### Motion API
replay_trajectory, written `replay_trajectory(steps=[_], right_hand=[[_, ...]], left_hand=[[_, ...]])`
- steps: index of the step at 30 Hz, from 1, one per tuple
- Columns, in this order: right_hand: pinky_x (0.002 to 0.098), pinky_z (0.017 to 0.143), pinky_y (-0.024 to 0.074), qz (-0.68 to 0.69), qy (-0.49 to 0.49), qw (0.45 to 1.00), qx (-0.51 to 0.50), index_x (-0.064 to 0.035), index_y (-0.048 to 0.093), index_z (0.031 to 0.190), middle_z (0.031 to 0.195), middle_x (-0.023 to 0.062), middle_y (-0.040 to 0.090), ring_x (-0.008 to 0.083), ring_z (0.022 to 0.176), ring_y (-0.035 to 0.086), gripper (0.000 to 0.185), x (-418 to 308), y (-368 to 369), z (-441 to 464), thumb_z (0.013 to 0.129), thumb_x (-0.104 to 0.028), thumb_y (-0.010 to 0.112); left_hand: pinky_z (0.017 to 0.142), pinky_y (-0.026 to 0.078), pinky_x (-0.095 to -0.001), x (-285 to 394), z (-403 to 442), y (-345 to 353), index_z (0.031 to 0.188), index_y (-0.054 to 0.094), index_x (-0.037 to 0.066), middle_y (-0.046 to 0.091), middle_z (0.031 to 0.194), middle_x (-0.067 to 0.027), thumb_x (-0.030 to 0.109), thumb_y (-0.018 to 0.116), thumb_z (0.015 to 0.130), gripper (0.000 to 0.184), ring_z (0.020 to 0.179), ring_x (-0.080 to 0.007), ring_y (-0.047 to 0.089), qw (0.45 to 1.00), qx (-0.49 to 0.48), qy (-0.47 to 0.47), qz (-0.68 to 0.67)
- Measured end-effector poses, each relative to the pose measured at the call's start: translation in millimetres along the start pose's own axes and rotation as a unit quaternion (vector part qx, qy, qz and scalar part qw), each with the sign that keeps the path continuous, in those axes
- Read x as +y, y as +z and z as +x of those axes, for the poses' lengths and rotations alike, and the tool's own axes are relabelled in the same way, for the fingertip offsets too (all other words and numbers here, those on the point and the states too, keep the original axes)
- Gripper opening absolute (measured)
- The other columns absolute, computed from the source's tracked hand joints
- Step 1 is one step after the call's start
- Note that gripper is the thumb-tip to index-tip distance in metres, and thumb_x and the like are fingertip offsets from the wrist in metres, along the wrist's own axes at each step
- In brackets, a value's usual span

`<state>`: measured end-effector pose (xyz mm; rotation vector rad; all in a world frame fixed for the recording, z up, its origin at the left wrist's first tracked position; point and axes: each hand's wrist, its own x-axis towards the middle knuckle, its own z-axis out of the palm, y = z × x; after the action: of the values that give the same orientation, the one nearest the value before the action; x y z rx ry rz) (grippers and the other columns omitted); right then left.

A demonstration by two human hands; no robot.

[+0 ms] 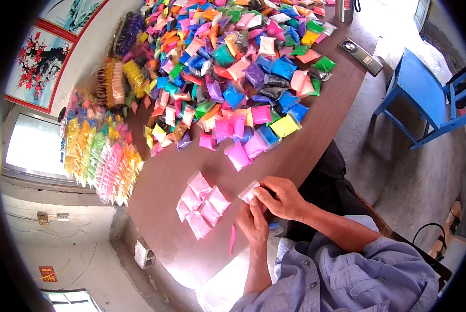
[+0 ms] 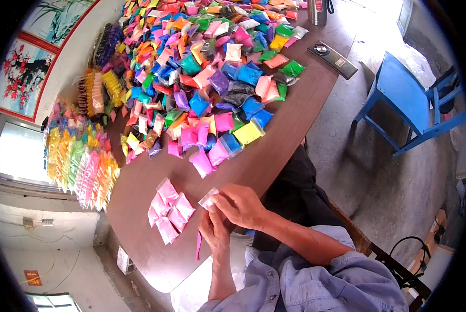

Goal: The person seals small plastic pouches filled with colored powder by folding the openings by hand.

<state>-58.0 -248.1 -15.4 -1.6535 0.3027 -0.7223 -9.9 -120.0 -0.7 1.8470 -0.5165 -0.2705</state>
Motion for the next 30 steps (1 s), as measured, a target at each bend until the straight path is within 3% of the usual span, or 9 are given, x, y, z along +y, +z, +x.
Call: replay_trajectory(steps=[5, 8, 10, 14, 18, 20, 22, 24, 30], right_hand=[[0.0394, 0.062, 0.0491, -0.048, -0.013, 0.998, -0.046, 0.0006, 0.067, 0.095, 0.080, 0.0163, 0.066, 0.0293, 0.069, 0.065, 0.024, -2.6, -2.3, 3.6, 0.103, -0.021, 0.063], [0.0392, 0.061, 0.0482, -0.009, 0.019, 0.999, -0.037, 0.0010, 0.067, 0.093, 0.079, 0.0160, 0.066, 0.0274, 0.067, 0.064, 0.025, -3.8, -1.8, 2.7, 0.103, -0.022, 0.063], [0.0386, 0.060, 0.0478, 0.023, 0.027, 0.999, -0.012, 0.0013, 0.066, 0.092, 0.078, 0.0157, 0.065, 0.0257, 0.066, 0.064, 0.025, -5.9, -2.6, 2.7, 0.103, -0.021, 0.063], [0.0349, 0.057, 0.0470, 0.034, 0.040, 0.998, 0.026, 0.0015, 0.066, 0.092, 0.072, 0.0145, 0.062, 0.0182, 0.063, 0.063, 0.024, -4.3, -2.0, 0.9, 0.103, -0.020, 0.064], [0.0364, 0.059, 0.0476, -0.003, 0.011, 1.000, 0.018, 0.0012, 0.066, 0.093, 0.075, 0.0155, 0.063, 0.0234, 0.065, 0.064, 0.024, -2.5, 0.1, 0.8, 0.103, -0.021, 0.065], [0.0371, 0.059, 0.0478, -0.030, -0.010, 0.999, 0.007, 0.0011, 0.066, 0.093, 0.076, 0.0159, 0.063, 0.0262, 0.066, 0.064, 0.024, -2.7, -0.6, 1.6, 0.103, -0.021, 0.064], [0.0390, 0.061, 0.0486, -0.008, 0.020, 1.000, -0.011, 0.0011, 0.066, 0.094, 0.080, 0.0168, 0.065, 0.0318, 0.069, 0.064, 0.023, -4.2, -0.8, 1.6, 0.103, -0.020, 0.064], [0.0419, 0.063, 0.0495, 0.002, 0.038, 0.999, -0.015, 0.0001, 0.066, 0.093, 0.082, 0.0184, 0.065, 0.0368, 0.072, 0.064, 0.023, -4.9, -3.7, 0.8, 0.102, -0.021, 0.064], [0.0429, 0.063, 0.0499, -0.006, -0.024, 1.000, -0.019, -0.0004, 0.066, 0.093, 0.083, 0.0187, 0.065, 0.0381, 0.073, 0.064, 0.021, -1.1, -5.2, 0.0, 0.100, -0.020, 0.065]], left_hand=[[0.072, 0.050, -0.0328, -24.8, -1.8, -1.6, 0.119, 0.068, -0.006, 0.072, 0.092, -0.0116, 0.029, 0.054, 0.110, 0.039, 0.085, -0.0141, 0.064, 0.998, 0.030, 0.029, 0.038], [0.061, 0.043, -0.0271, -18.4, 1.0, 3.3, 0.101, 0.068, -0.003, 0.064, 0.076, -0.0007, 0.033, 0.054, 0.111, 0.040, 0.073, -0.0079, 0.054, 0.998, 0.046, 0.033, 0.018], [0.074, 0.051, -0.0344, -8.8, 1.0, 5.5, 0.120, 0.069, -0.005, 0.072, 0.096, -0.0128, 0.028, 0.056, 0.109, 0.037, 0.086, -0.0155, 0.065, 0.997, -0.006, 0.020, -0.072], [0.069, 0.051, -0.0360, -14.5, -2.4, 1.7, 0.109, 0.069, -0.006, 0.071, 0.083, -0.0128, 0.029, 0.054, 0.110, 0.038, 0.080, -0.0159, 0.066, 0.999, -0.029, 0.022, 0.036], [0.066, 0.051, -0.0375, -16.5, -2.9, 2.8, 0.105, 0.068, -0.006, 0.071, 0.080, -0.0148, 0.029, 0.052, 0.111, 0.040, 0.075, -0.0181, 0.067, 0.994, -0.004, 0.029, 0.106], [0.053, 0.041, -0.0288, -19.4, -2.2, 6.9, 0.098, 0.065, -0.003, 0.063, 0.069, -0.0017, 0.034, 0.052, 0.111, 0.042, 0.064, -0.0076, 0.053, 0.996, 0.048, 0.053, 0.059], [0.053, 0.038, -0.0292, -14.8, -3.1, 7.2, 0.096, 0.065, -0.002, 0.060, 0.068, 0.0000, 0.035, 0.053, 0.111, 0.042, 0.065, -0.0076, 0.051, 0.997, 0.054, 0.043, 0.036], [0.072, 0.052, -0.0346, -10.4, -2.9, 1.7, 0.110, 0.069, -0.007, 0.073, 0.088, -0.0129, 0.032, 0.052, 0.111, 0.042, 0.081, -0.0166, 0.066, 0.999, 0.013, -0.013, 0.034], [0.074, 0.051, -0.0317, -12.0, 1.5, 1.4, 0.112, 0.071, -0.005, 0.072, 0.097, -0.0108, 0.028, 0.056, 0.109, 0.036, 0.087, -0.0153, 0.065, 0.999, 0.039, -0.018, -0.030]])
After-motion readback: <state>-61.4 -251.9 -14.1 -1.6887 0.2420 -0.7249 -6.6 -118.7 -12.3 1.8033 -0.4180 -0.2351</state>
